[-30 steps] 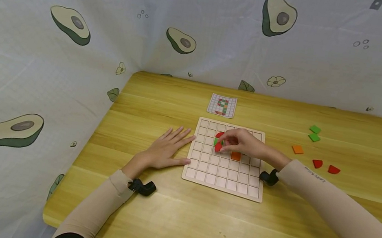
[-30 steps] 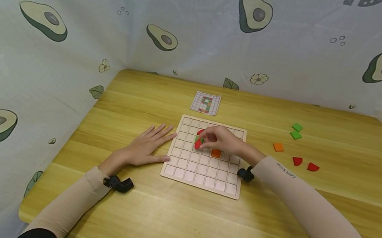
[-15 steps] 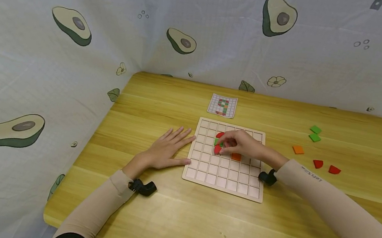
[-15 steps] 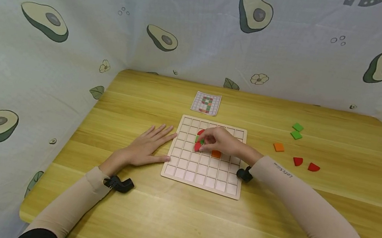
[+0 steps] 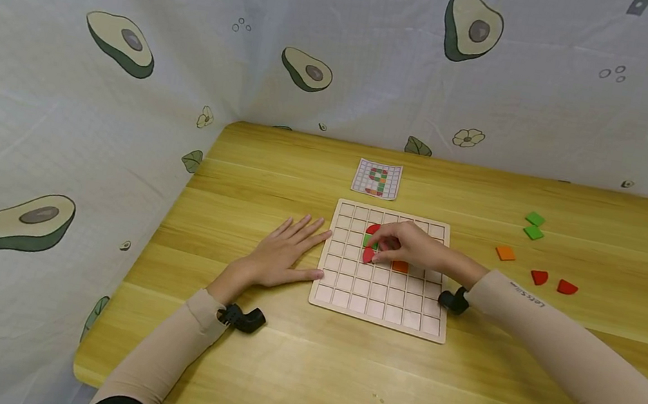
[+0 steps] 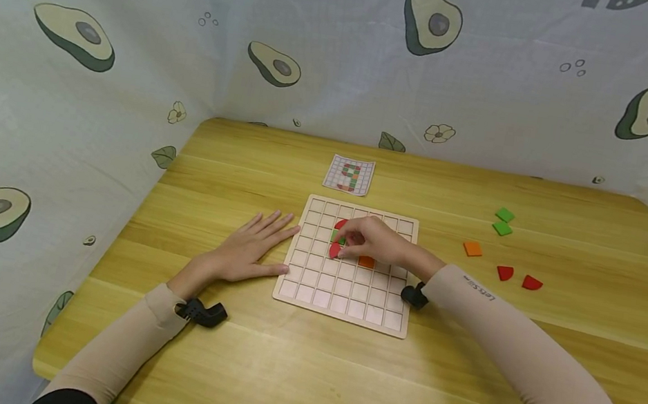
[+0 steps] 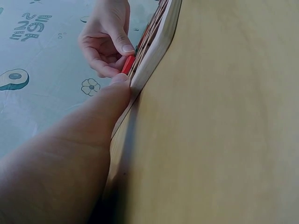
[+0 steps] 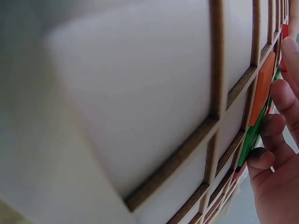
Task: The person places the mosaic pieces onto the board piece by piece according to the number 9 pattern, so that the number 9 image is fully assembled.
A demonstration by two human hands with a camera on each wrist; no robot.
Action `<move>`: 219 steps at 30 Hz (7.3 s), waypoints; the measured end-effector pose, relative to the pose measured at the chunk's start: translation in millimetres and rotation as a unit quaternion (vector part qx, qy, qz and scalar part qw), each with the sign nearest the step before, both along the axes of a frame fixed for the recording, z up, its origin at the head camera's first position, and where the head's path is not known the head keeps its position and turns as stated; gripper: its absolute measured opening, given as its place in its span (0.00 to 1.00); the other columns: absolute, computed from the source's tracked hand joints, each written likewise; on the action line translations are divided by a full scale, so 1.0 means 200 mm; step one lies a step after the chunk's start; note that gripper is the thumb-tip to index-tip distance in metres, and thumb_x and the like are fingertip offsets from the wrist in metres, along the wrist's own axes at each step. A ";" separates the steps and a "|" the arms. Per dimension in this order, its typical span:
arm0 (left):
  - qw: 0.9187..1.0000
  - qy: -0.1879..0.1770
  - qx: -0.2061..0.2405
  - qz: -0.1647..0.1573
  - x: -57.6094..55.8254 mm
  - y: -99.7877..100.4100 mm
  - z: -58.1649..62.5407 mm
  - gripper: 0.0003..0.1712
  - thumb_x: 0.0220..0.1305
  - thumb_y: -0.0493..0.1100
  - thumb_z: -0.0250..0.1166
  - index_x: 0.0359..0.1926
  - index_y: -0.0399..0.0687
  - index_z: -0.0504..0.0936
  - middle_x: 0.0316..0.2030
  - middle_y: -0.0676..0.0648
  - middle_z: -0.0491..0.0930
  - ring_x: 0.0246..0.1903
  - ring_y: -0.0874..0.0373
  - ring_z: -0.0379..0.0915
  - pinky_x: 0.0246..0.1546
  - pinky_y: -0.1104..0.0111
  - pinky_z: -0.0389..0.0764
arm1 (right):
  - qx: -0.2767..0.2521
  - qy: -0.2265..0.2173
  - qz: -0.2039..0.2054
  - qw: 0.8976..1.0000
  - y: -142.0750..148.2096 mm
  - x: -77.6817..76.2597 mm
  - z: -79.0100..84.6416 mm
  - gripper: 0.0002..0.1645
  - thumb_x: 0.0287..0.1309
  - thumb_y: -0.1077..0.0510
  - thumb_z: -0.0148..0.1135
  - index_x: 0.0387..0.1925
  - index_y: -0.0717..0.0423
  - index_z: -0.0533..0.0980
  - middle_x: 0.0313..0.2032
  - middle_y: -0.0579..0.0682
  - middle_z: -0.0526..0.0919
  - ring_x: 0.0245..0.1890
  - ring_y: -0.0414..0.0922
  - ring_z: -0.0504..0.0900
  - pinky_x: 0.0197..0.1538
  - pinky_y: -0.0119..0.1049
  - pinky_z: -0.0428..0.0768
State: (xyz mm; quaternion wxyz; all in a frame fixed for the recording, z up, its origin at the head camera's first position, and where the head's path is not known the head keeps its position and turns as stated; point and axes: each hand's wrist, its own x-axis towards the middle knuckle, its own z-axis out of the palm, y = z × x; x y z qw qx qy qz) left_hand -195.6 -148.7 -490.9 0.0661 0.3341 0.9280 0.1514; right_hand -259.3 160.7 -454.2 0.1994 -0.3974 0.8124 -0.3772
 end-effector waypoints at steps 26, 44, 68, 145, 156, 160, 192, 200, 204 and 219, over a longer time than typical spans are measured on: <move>1.000 0.000 0.001 0.001 -0.01 0.00 -0.01 0.47 0.70 0.72 0.48 0.81 0.63 0.42 0.79 0.50 0.36 0.77 0.51 0.27 0.74 0.55 0.28 | 0.039 0.021 0.004 0.999 -0.01 0.02 0.02 0.15 0.60 0.62 0.70 0.49 0.60 0.83 0.25 0.44 0.74 0.25 0.40 0.68 0.28 0.29 0.67; 1.000 0.001 -0.002 0.001 -0.01 -0.01 -0.01 0.48 0.70 0.71 0.48 0.81 0.62 0.41 0.79 0.49 0.36 0.77 0.51 0.27 0.74 0.56 0.27 | 0.011 0.050 -0.195 0.980 -0.04 0.18 0.13 0.18 0.56 0.56 0.75 0.45 0.63 0.84 0.25 0.48 0.77 0.25 0.46 0.69 0.27 0.33 0.65; 1.000 0.001 0.001 0.000 -0.01 -0.01 -0.01 0.48 0.70 0.73 0.47 0.81 0.61 0.42 0.79 0.48 0.36 0.77 0.50 0.27 0.74 0.55 0.27 | -0.030 0.055 -0.384 0.921 -0.14 0.42 -0.01 0.18 0.51 0.55 0.78 0.38 0.65 0.86 0.27 0.53 0.80 0.27 0.47 0.72 0.28 0.34 0.68; 1.000 0.001 0.000 0.002 0.01 -0.01 -0.02 0.48 0.69 0.73 0.47 0.81 0.63 0.42 0.79 0.51 0.35 0.77 0.52 0.25 0.74 0.57 0.26 | 0.012 0.077 -0.349 0.934 -0.15 0.41 -0.04 0.18 0.54 0.59 0.76 0.45 0.63 0.85 0.22 0.46 0.74 0.20 0.42 0.66 0.25 0.35 0.61; 1.000 0.000 -0.006 0.004 0.01 -0.01 -0.02 0.48 0.69 0.74 0.46 0.80 0.64 0.41 0.79 0.52 0.34 0.77 0.54 0.24 0.73 0.59 0.24 | -0.004 0.058 -0.364 0.929 -0.14 0.41 -0.04 0.16 0.54 0.59 0.76 0.44 0.61 0.85 0.22 0.47 0.74 0.20 0.44 0.65 0.24 0.34 0.60; 1.000 0.002 -0.005 0.003 0.01 -0.01 -0.02 0.48 0.69 0.74 0.46 0.81 0.64 0.41 0.79 0.52 0.34 0.77 0.53 0.24 0.73 0.58 0.25 | -0.009 0.047 -0.373 0.927 -0.12 0.40 -0.03 0.15 0.55 0.58 0.75 0.44 0.61 0.85 0.23 0.47 0.75 0.19 0.42 0.64 0.22 0.32 0.59; 1.000 -0.003 -0.002 0.001 0.01 0.00 -0.02 0.48 0.70 0.72 0.48 0.81 0.62 0.42 0.79 0.49 0.35 0.77 0.51 0.26 0.74 0.55 0.27 | -0.089 0.038 -0.450 0.888 0.41 0.25 0.17 0.27 0.60 0.49 0.71 0.50 0.68 0.82 0.27 0.42 0.75 0.31 0.44 0.65 0.26 0.33 0.61; 1.000 -0.001 -0.007 0.003 -0.01 0.00 -0.02 0.48 0.70 0.73 0.47 0.81 0.63 0.41 0.79 0.51 0.34 0.77 0.52 0.24 0.73 0.57 0.25 | -0.104 0.030 -0.466 0.878 0.55 0.20 0.17 0.26 0.60 0.49 0.71 0.52 0.66 0.81 0.28 0.39 0.74 0.27 0.41 0.64 0.20 0.33 0.61; 1.000 0.001 -0.008 0.003 -0.01 -0.01 -0.03 0.48 0.70 0.73 0.47 0.81 0.63 0.41 0.79 0.51 0.34 0.77 0.52 0.25 0.73 0.57 0.25 | -0.103 0.028 -0.495 0.862 0.62 0.17 0.16 0.20 0.59 0.46 0.71 0.48 0.53 0.84 0.28 0.37 0.75 0.25 0.40 0.65 0.18 0.31 0.62; 1.000 0.002 -0.003 0.001 0.00 0.00 -0.02 0.48 0.70 0.72 0.48 0.81 0.61 0.42 0.79 0.49 0.35 0.77 0.51 0.26 0.74 0.54 0.28 | -0.107 -0.046 -0.630 0.768 0.83 0.08 0.12 0.25 0.52 0.39 0.72 0.52 0.40 0.84 0.32 0.35 0.74 0.20 0.36 0.61 0.17 0.29 0.58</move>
